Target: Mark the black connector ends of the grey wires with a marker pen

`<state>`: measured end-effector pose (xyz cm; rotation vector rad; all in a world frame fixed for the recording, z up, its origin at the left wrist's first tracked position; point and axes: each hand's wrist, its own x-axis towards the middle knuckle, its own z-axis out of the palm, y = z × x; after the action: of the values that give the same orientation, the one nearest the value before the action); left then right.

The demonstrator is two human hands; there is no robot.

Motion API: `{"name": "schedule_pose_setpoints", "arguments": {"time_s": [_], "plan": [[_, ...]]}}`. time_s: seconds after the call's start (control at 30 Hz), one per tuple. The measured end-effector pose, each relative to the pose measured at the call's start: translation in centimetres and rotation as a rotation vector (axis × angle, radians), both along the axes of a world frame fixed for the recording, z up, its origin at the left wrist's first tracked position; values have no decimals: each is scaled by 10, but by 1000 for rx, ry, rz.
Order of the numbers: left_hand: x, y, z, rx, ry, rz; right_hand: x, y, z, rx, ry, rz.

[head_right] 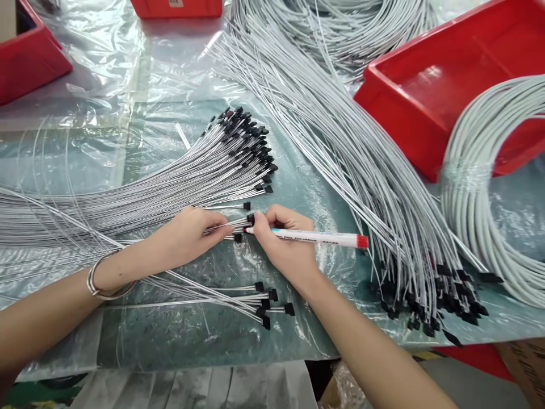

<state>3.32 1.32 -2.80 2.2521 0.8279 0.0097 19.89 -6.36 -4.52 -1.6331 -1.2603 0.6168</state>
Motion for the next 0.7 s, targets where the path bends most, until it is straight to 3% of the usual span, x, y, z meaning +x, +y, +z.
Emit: {"name": "schedule_pose_setpoints", "arguments": {"time_s": [0.27, 0.5, 0.7], "plan": [[-1, 8, 0, -220, -50, -64, 16, -6, -9, 150, 327, -101], [0, 5, 8, -349, 3, -19, 8, -6, 3, 90, 182, -23], [2, 6, 9, -317, 62, -26, 5, -1, 2, -20, 69, 59]]}}
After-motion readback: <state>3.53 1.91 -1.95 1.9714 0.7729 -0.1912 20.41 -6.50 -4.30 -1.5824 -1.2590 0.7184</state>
